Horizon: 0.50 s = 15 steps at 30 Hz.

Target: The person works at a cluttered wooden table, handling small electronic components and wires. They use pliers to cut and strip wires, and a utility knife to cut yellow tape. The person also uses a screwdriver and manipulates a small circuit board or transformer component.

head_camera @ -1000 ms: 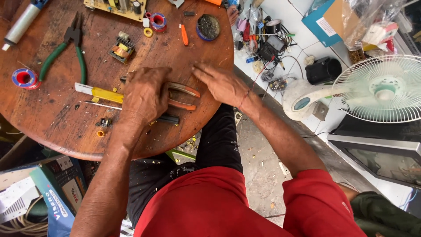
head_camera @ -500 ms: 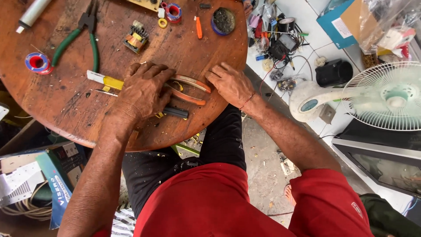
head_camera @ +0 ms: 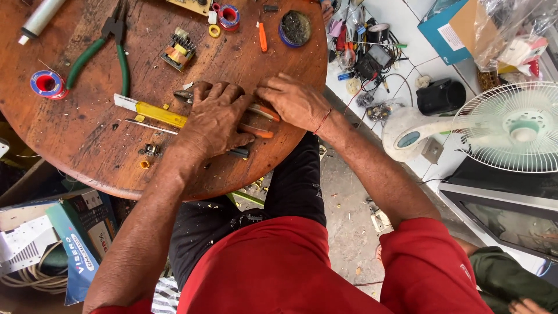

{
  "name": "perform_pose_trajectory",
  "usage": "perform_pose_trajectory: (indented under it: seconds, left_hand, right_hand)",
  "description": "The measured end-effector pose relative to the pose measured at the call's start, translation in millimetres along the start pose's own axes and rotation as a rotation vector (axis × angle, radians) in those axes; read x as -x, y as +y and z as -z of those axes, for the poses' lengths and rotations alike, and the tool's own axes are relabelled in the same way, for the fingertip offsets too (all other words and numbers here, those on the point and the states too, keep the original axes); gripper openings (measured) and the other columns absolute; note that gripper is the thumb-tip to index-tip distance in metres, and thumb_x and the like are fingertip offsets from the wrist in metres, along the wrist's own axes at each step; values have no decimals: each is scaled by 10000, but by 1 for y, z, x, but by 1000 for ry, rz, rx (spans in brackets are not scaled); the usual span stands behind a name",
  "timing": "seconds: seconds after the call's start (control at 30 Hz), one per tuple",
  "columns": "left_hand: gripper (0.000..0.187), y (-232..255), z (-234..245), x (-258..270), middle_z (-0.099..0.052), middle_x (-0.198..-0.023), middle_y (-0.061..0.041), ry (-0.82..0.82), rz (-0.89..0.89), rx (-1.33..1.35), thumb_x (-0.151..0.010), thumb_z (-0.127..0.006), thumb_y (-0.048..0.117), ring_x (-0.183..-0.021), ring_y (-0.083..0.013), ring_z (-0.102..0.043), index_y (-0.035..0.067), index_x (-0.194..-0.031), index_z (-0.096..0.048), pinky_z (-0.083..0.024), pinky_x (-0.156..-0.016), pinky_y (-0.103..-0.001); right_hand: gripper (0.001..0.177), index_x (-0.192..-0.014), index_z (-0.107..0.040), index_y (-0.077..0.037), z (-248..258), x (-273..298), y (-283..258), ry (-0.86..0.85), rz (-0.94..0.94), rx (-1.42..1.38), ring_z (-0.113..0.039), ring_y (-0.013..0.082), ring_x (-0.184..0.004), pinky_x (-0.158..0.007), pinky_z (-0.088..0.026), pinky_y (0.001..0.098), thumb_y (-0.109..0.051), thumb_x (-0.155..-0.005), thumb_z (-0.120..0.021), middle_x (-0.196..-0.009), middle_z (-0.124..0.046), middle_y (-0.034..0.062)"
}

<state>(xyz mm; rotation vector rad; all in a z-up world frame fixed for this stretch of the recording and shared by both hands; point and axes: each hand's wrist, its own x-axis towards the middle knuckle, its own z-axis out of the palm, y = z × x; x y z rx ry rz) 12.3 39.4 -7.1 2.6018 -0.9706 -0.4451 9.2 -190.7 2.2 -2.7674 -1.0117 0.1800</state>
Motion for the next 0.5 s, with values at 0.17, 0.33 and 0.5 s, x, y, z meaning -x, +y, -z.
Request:
perform_pose_trajectory:
  seconds: [0.17, 0.33, 0.5]
  left_hand:
    - [878, -3, -2, -5, -485, -1489, -239, -67, -16, 69, -719, -887, 456, -1439, -472, -406, 174, -1460, -507, -219, -1175, -657]
    - [884, -12, 11, 7, -374, -1567, -344, -44, -10, 326, -717, -912, 298, -1493, -563, -248, 138, -1492, -519, -111, -1195, -722]
    - [892, -49, 3, 3, -324, -1544, -408, 146, 14, 555, -728, -912, 311, -1466, -609, -210, 82, -1500, -531, -104, -1175, -759]
  right_hand:
    - [191, -1150, -709, -83, -29, 5, 15, 24, 75, 62, -671, 372, -1166, -1069, -500, 481, -38, -988, -619, -1122, -696, 143]
    - [136, -1059, -662, -101, -39, 7, 18, 122, 40, 69, -661, 344, -1018, -854, -607, 431, -23, -950, -640, -1014, -593, 103]
    - [29, -994, -708, -75, -57, -5, 50, 263, -93, -243, -654, 280, -893, -772, -560, 356, -65, -991, -681, -903, -606, 96]
